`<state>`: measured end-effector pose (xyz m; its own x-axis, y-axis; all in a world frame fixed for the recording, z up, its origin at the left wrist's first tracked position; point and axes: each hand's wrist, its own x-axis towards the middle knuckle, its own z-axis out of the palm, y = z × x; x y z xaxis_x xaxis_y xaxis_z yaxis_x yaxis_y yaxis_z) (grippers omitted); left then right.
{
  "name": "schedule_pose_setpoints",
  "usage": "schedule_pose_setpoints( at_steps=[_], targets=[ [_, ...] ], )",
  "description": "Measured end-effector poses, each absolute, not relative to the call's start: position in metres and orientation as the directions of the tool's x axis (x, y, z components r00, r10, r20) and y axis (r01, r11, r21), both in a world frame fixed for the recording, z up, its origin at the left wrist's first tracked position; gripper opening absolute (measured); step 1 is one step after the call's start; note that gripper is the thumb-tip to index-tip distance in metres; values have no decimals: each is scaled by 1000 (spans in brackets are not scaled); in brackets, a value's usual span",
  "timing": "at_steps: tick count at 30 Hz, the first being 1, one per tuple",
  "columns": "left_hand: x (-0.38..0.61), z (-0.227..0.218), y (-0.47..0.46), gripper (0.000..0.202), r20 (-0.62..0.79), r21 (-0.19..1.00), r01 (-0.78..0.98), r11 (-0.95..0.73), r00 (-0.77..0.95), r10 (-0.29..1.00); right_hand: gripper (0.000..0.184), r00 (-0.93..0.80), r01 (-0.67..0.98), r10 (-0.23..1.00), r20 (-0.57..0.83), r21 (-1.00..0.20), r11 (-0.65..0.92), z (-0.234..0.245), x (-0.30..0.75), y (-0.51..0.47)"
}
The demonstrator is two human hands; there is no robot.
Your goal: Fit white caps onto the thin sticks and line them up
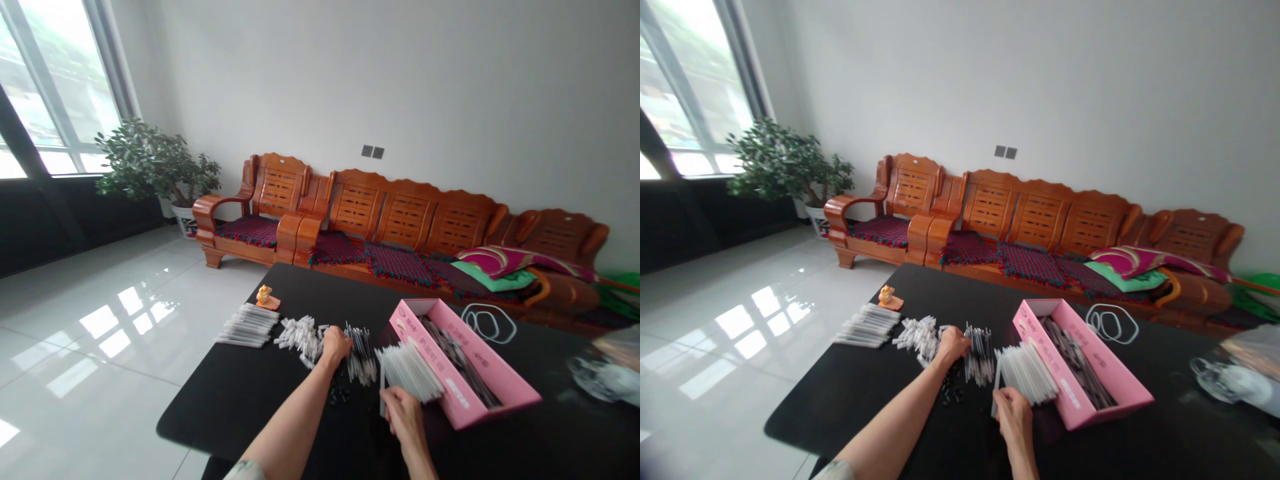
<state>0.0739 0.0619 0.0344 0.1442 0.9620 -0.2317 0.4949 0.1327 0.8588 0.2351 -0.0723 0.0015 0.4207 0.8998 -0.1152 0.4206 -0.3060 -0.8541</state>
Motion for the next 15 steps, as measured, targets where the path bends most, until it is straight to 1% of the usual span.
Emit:
schedule_pose_setpoints(
  at_steps=[2,5,7,8,10,12,15],
  targets=[
    [66,38,56,25,-205,915,382,132,157,966,30,392,222,905,-163,-938,-265,8,231,-72],
    [51,41,42,26,-169,962,246,116,203,964,33,314,-1,932,-183,-981,-193,18,221,-72],
    [40,43,28,27,-150,986,109,127,243,958,32,265,-134,942,-205,-976,-174,23,214,-71],
    [34,43,20,28,-139,990,12,142,271,952,32,244,-200,945,-217,-965,-170,26,209,-70],
    [22,43,3,31,-122,973,-148,180,332,935,32,204,-318,952,-230,-935,-158,31,199,-67],
    [10,41,-13,32,-117,956,-207,208,380,918,34,166,-396,962,-217,-908,-136,38,189,-65],
    [-4,37,-35,34,-111,950,-220,220,419,901,39,162,-476,970,-183,-875,-85,48,178,-60]
  ],
)
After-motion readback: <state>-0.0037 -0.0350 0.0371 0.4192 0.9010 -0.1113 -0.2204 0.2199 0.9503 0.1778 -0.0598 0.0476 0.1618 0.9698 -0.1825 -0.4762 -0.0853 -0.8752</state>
